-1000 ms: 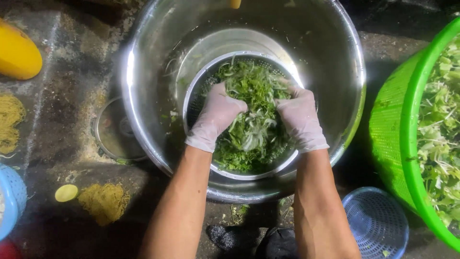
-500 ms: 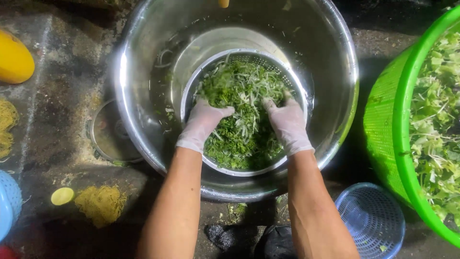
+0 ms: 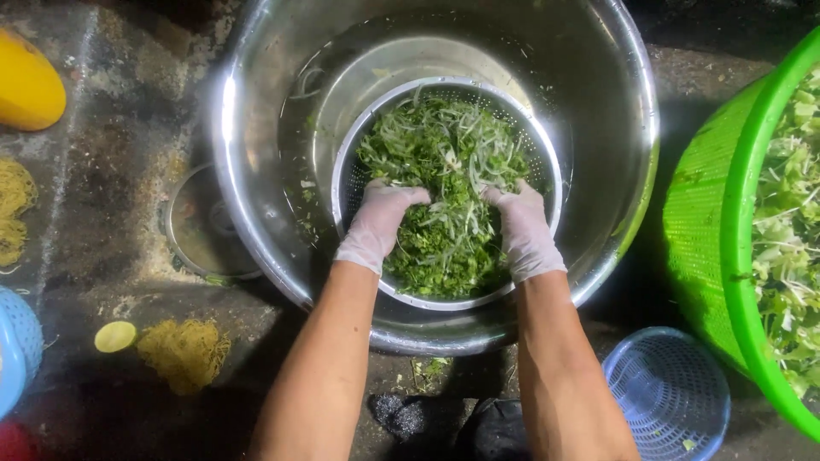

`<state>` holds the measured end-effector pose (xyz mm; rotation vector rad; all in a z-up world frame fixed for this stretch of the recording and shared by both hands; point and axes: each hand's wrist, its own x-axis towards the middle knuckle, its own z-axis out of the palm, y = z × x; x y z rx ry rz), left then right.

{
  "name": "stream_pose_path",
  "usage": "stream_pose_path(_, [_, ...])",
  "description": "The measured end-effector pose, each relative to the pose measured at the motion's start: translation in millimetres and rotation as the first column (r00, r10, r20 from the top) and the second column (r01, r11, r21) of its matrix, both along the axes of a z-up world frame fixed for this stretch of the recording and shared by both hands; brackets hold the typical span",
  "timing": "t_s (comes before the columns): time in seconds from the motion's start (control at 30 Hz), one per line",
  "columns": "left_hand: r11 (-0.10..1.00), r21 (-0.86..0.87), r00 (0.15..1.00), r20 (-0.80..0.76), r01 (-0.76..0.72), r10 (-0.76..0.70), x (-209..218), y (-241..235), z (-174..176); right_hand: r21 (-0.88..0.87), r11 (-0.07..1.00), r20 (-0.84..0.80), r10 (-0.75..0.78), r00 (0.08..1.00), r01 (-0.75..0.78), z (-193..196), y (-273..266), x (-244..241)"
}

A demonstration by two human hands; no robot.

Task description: The person washes chopped green vegetables in a large metal bowl filled with water, using a blue plastic strainer to scoop and transfer them into a green colander. They then rinse a separate batch of bean sprouts in a metal strainer under running water.

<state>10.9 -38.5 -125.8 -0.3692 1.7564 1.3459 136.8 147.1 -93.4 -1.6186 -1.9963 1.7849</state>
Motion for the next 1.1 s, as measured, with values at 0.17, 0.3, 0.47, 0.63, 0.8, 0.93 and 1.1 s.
stream_pose_path(0.17, [0.99, 0.115, 0.973, -0.224, 0.079, -0.051, -5.1, -3.7, 1.8, 0.032, 0.999, -0.099, 0.034, 0.995, -0.03, 47.8, -14.0, -16.0])
stream_pose_path(0.3, [0.983, 0.125, 0.912, -0.402, 0.137, -0.076, -20.5, 0.1, 21.3, 0.033, 0.999, -0.219, -0.012, 0.976, 0.02, 64.3, 1.2, -15.5])
stream_pose_path(0.47, [0.926, 0.018, 0.864, -0.368, 0.377, -0.345, -5.6, 18.8, 95.3, 0.316, 0.939, 0.065, 0.121, 0.99, -0.136, 116.8, -5.9, -31.5])
stream_pose_path(0.63, [0.908, -0.047, 0.864, -0.288, 0.417, -0.412, -3.1, 6.3, 121.6, 0.262, 0.933, 0.071, 0.238, 0.969, -0.248, 181.2, -40.9, -28.0])
stream_pose_path(0.8, [0.905, -0.255, 0.885, -0.238, 0.341, -0.4, -17.4, -11.9, 149.8, 0.107, 0.953, -0.125, 0.296, 0.947, -0.284, 183.5, -70.7, -30.0])
stream_pose_path(0.93, [0.896, -0.235, 0.859, -0.274, 0.376, -0.433, -12.7, -4.3, 165.4, 0.258, 0.926, -0.047, 0.298, 0.954, -0.276, 146.2, -44.8, -29.7])
stream_pose_path(1.1, [0.853, -0.265, 0.835, -0.213, 0.45, -0.507, -0.2, 24.7, 124.1, 0.273, 0.954, 0.088, 0.105, 0.991, -0.125, 72.8, -14.6, -19.4])
